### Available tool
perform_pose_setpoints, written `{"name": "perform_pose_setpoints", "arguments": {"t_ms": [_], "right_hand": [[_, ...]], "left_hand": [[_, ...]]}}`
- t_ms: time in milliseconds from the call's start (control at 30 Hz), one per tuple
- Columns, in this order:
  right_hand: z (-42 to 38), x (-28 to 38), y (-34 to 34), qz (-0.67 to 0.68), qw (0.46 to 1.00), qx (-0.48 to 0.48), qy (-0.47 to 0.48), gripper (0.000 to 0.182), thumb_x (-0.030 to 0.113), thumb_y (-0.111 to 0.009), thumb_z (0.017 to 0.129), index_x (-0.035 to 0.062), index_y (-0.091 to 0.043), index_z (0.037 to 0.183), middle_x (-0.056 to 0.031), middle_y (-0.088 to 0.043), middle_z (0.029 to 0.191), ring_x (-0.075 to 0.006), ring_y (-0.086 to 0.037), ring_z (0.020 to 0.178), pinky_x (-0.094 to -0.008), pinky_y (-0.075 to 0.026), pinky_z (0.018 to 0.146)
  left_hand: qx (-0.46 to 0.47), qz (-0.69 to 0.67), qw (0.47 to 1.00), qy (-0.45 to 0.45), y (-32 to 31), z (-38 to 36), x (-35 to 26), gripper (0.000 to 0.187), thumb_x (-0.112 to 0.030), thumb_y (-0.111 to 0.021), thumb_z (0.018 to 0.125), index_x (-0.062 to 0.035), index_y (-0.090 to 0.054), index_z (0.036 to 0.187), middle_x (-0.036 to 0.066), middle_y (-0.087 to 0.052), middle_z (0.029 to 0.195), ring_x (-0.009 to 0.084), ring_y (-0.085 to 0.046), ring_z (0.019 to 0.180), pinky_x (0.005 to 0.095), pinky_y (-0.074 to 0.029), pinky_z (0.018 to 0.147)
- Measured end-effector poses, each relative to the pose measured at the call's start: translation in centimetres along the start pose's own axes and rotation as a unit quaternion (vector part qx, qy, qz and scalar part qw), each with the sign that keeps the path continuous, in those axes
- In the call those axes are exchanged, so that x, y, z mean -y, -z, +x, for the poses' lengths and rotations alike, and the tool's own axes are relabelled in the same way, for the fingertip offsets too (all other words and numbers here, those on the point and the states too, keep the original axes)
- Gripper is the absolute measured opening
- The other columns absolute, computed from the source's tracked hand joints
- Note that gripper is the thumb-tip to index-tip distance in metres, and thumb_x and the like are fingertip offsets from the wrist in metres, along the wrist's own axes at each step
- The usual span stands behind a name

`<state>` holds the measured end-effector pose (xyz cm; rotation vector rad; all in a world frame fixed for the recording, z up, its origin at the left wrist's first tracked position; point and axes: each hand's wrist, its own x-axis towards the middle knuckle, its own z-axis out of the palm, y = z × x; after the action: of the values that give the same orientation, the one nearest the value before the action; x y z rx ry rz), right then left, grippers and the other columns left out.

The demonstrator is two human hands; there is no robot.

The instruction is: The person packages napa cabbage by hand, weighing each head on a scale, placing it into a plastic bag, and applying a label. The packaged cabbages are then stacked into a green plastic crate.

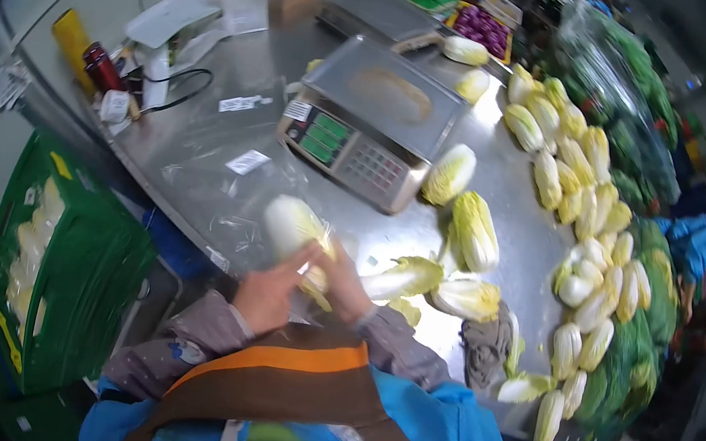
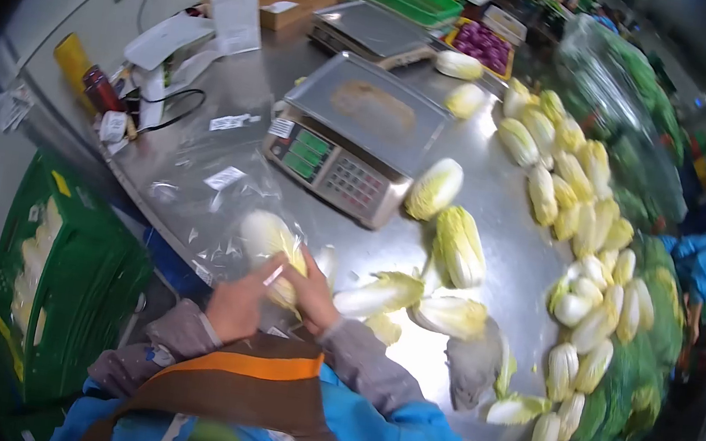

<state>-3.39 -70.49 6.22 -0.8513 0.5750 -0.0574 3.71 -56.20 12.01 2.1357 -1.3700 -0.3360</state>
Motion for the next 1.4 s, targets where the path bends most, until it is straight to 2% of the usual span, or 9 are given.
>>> {"name": "perform_pose_setpoints", "arguments": {"t_ms": [133,400,567,700,900,1033,1100,1167,1400], "right_hand": [[0.7,-0.2,-0.4,-0.397,0.852,0.015,0.342,0.079,0.028,-0.076,0.066,0.0063,-0.038,0.132,-0.0195,-0.050,0.123,-0.0266,-0.052,0.110,-0.0351,-0.040,0.092],[4.7,-2.7,0.0,-0.266,0.910,-0.147,0.283,0.074,0.028,-0.072,0.067,0.0065,-0.040,0.129,-0.0239,-0.045,0.124,-0.0360,-0.044,0.116,-0.0372,-0.036,0.096],[5.0,-4.6,1.1,-0.563,0.680,-0.090,0.460,0.083,0.028,-0.071,0.062,0.0171,-0.030,0.134,-0.0279,-0.041,0.121,-0.0424,-0.044,0.109,-0.0432,-0.037,0.093],[5.3,-3.6,0.5,-0.357,0.911,-0.121,0.169,0.087,0.032,-0.073,0.064,0.0123,-0.027,0.135,-0.0241,-0.040,0.123,-0.0379,-0.041,0.114,-0.0412,-0.035,0.096],[3.0,-6.2,6.1,-0.493,0.788,-0.004,0.369,0.077,0.030,-0.073,0.069,0.0043,-0.035,0.131,-0.0207,-0.056,0.108,-0.0324,-0.053,0.102,-0.0366,-0.041,0.090],[-12.6,5.2,18.4,-0.151,0.980,-0.005,0.126,0.042,0.025,-0.067,0.077,-0.0025,-0.057,0.107,-0.0087,-0.063,0.091,-0.0147,-0.060,0.085,-0.0260,-0.047,0.075],[-16.4,3.7,33.7,-0.439,0.769,-0.275,0.375,0.048,0.020,-0.068,0.073,-0.0010,-0.051,0.113,-0.0086,-0.061,0.092,-0.0162,-0.060,0.077,-0.0283,-0.049,0.068],[-24.8,7.3,37.6,-0.377,0.696,-0.592,0.150,0.064,0.012,-0.071,0.063,0.0010,-0.046,0.121,-0.0176,-0.052,0.115,-0.0300,-0.051,0.106,-0.0360,-0.039,0.093],[-27.3,11.4,48.1,-0.672,0.438,-0.597,0.009,0.060,0.000,-0.064,0.060,0.0003,-0.041,0.116,-0.0170,-0.049,0.113,-0.0337,-0.049,0.103,-0.0400,-0.040,0.088]], "left_hand": [[-0.061,-0.116,0.991,-0.012,2.0,1.4,0.9,0.068,0.007,-0.041,0.062,-0.0058,-0.041,0.128,0.018,-0.044,0.128,0.0367,-0.050,0.106,0.0387,-0.046,0.084],[0.144,-0.181,0.972,-0.041,0.8,-1.8,-0.2,0.079,0.012,-0.045,0.058,-0.0062,-0.035,0.135,0.018,-0.044,0.130,0.0184,-0.057,0.061,0.0218,-0.042,0.051],[0.202,-0.201,0.958,-0.043,0.0,-2.1,0.6,0.080,0.016,-0.047,0.059,-0.0054,-0.033,0.136,0.012,-0.041,0.136,0.0044,-0.042,0.052,0.0180,-0.034,0.046],[0.251,-0.300,0.918,0.057,-0.8,-2.6,3.5,0.081,0.016,-0.049,0.061,-0.0058,-0.031,0.137,0.006,-0.036,0.140,0.0014,-0.041,0.056,0.0150,-0.031,0.046],[0.233,-0.307,0.923,0.007,-0.4,-0.1,0.3,0.081,0.016,-0.047,0.061,-0.0056,-0.030,0.137,0.008,-0.033,0.142,-0.0029,-0.037,0.061,0.0124,-0.029,0.048],[0.279,-0.283,0.917,0.041,-0.1,0.6,0.6,0.083,0.017,-0.045,0.061,-0.0066,-0.028,0.138,0.010,-0.036,0.140,-0.0042,-0.035,0.057,0.0131,-0.030,0.046],[0.283,-0.269,0.919,0.059,-0.1,1.0,0.2,0.084,0.018,-0.044,0.059,-0.0068,-0.029,0.138,0.012,-0.036,0.139,-0.0045,-0.034,0.055,0.0133,-0.029,0.045],[0.269,-0.298,0.911,0.091,-0.1,1.5,-1.1,0.085,0.019,-0.044,0.056,-0.0069,-0.032,0.137,0.014,-0.038,0.137,-0.0045,-0.034,0.053,0.0135,-0.029,0.044],[0.321,-0.187,0.920,0.123,-1.2,4.0,-2.4,0.081,0.016,-0.047,0.059,-0.0041,-0.032,0.136,0.012,-0.042,0.134,-0.0040,-0.037,0.053,0.0142,-0.030,0.044]]}}
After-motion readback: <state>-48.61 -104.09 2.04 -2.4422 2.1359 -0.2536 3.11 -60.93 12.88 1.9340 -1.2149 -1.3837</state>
